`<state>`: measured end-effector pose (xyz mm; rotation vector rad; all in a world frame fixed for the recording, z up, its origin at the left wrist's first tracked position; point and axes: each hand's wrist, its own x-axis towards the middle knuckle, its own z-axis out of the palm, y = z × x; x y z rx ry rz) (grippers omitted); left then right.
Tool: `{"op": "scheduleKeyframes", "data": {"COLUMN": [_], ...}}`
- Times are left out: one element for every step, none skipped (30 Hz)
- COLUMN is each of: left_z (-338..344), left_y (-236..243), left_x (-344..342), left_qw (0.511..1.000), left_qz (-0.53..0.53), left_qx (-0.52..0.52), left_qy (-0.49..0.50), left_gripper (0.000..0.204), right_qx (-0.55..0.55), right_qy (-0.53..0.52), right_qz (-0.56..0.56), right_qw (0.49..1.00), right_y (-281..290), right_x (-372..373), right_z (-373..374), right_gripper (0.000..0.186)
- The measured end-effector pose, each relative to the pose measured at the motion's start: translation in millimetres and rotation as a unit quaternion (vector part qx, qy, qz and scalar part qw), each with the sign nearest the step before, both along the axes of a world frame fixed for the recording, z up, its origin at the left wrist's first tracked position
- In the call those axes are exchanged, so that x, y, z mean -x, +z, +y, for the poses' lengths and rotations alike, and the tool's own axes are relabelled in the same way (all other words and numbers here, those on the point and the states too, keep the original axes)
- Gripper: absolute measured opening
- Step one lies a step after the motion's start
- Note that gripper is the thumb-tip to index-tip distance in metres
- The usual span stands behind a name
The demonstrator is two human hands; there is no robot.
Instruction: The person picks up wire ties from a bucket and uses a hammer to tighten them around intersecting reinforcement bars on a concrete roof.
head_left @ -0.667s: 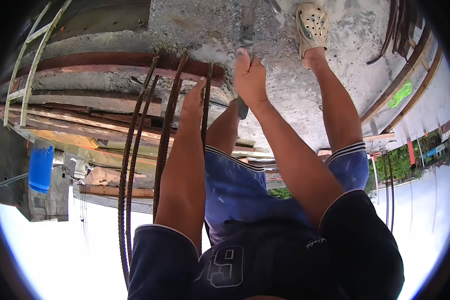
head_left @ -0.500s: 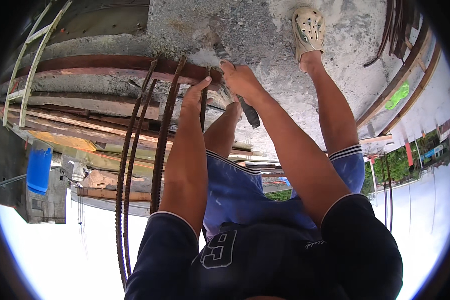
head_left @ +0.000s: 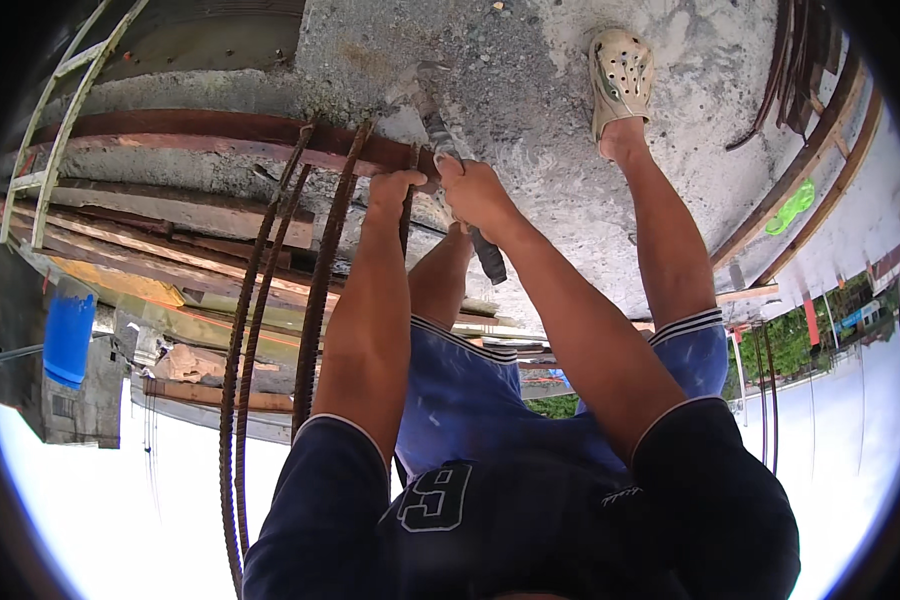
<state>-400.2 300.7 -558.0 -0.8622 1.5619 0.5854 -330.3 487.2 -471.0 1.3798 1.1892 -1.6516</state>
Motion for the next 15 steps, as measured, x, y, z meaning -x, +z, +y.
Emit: {"op": "scheduleKeyframes", "data": {"left_z": [6,-21,-20,-19,-21,-29,-39,-29,-24,-12,6,-5,-11,-13,-13], "left_y": [3,6,12,12,11,10,8,1,3,-4,-9,-6,-3,-1,0], "left_x": [-8,6,2,0,-1,1,3,4,-3,-2,-5,-4,-3,-4,-6], "left_qw": [1.000,1.000,1.000,1.000,0.999,0.999,0.999,0.999,0.999,0.999,0.999,0.999,0.999,0.999,0.999], "left_qz": [0.011,-0.006,-0.002,0.014,0.031,0.035,0.039,0.040,0.042,0.036,0.028,0.029,0.030,0.030,0.028], "left_qx": [0.000,0.001,0.020,0.010,0.003,0.007,0.018,0.019,0.013,-0.004,-0.024,-0.015,-0.019,-0.025,-0.024], "left_qy": [-0.015,-0.003,0.009,0.012,0.012,0.010,-0.001,-0.007,0.011,0.008,0.004,0.005,0.008,0.013,0.014], "left_gripper": [0.022,0.021,0.023,0.022,0.022,0.022,0.021,0.020,0.020,0.019,0.019,0.019,0.018,0.018,0.018], "right_qx": [-0.040,-0.013,0.000,0.007,-0.063,-0.127,-0.121,-0.127,-0.131,-0.213,-0.293,-0.284,-0.134,0.019,0.168], "right_qy": [-0.035,-0.001,-0.110,-0.220,-0.271,-0.319,-0.323,-0.396,-0.467,-0.320,-0.166,-0.167,-0.202,-0.233,-0.257], "right_qz": [0.016,0.045,0.050,0.063,0.134,0.201,0.202,0.203,0.203,0.154,0.093,0.093,0.028,-0.038,-0.104], "right_qw": [0.998,0.999,0.993,0.973,0.951,0.917,0.917,0.887,0.851,0.910,0.937,0.940,0.970,0.972,0.946], "right_y": [-9,2,23,42,49,53,54,46,36,14,-10,-12,-9,-6,-4], "right_x": [-11,8,21,40,54,64,68,67,65,32,0,-1,-1,-2,-4], "right_z": [14,38,73,109,143,158,151,140,124,65,14,6,6,10,17], "right_gripper": [0.051,0.051,0.048,0.045,0.043,0.041,0.041,0.042,0.043,0.043,0.042,0.042,0.042,0.041,0.040]}}
